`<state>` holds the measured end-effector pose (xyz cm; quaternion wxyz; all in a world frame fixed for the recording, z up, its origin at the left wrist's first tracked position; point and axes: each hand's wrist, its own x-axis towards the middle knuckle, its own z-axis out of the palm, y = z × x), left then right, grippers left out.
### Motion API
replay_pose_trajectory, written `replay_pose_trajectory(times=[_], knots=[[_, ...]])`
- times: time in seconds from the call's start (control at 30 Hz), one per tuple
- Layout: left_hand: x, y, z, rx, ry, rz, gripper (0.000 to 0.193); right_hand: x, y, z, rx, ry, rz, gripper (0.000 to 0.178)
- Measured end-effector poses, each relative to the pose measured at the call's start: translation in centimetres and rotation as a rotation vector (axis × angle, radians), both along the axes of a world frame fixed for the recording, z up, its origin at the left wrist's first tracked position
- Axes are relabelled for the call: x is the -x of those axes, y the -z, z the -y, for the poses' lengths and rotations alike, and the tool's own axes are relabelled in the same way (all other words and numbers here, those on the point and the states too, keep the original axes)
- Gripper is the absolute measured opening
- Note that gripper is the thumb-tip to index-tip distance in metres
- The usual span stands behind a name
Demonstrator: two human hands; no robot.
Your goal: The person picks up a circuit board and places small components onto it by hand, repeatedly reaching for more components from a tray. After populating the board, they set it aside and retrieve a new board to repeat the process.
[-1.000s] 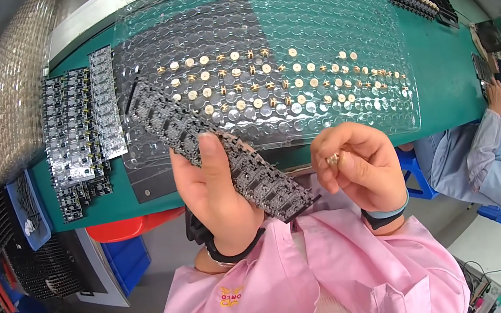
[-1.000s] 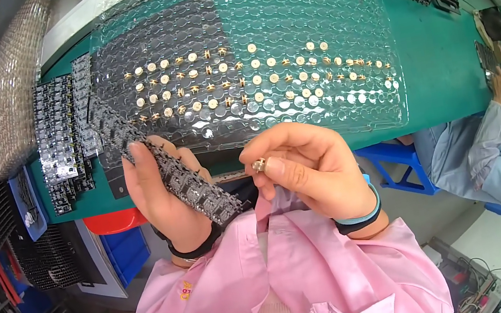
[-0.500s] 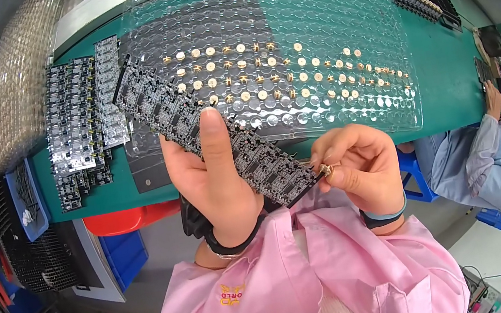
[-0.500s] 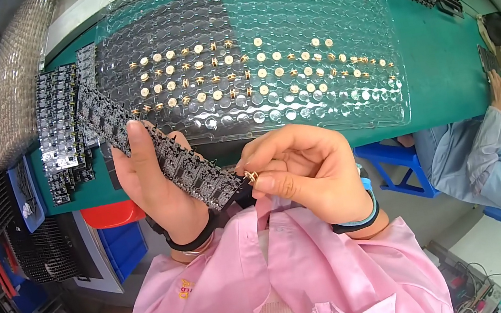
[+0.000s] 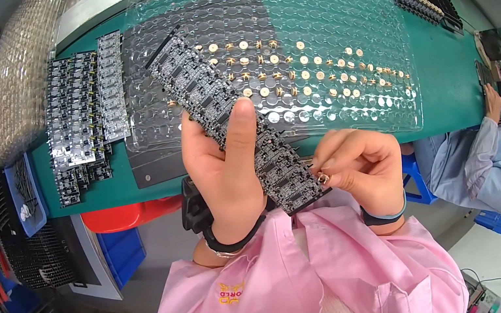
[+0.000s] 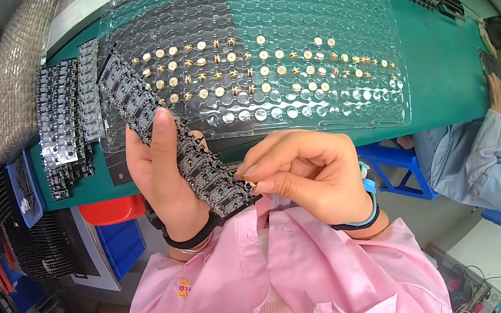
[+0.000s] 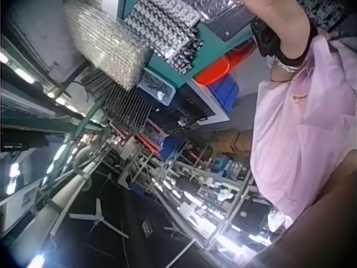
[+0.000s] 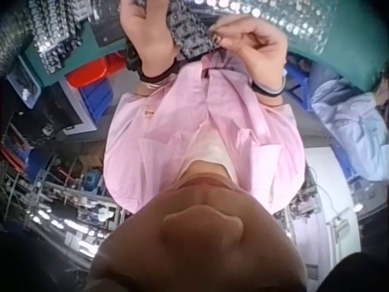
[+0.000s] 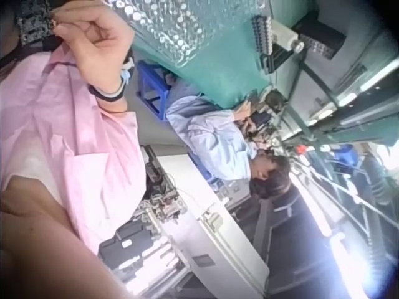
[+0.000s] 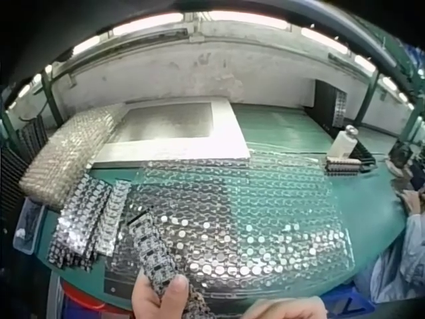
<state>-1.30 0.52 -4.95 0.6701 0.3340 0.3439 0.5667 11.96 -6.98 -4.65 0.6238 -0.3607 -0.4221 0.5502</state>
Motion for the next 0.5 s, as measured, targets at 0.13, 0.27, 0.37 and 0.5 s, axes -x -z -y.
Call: replay_pose_trajectory(times=[0.13,0.27,0.37,0.5], knots=[[-0.02,-0.15,-0.11,0.013,0.019,0.041,0.025,-0.22,-0.05,-0.10,-0.061,0.000,0.093,0.015],[-0.08,-0.13,-0.26,0.009,-0.016,0.047,0.025,-0.28,0.03,-0.25,-0.106,-0.004,0.168,0.016],[-0.06,0.02,-0.40,-0.017,-0.020,0.022,0.026,-0.22,0.10,-0.14,-0.093,0.008,0.147,0.018],[0.47,0.49,0.55,-0.088,-0.099,0.014,0.027,-0.07,-0.17,-0.03,0.029,-0.016,0.015,0.017]])
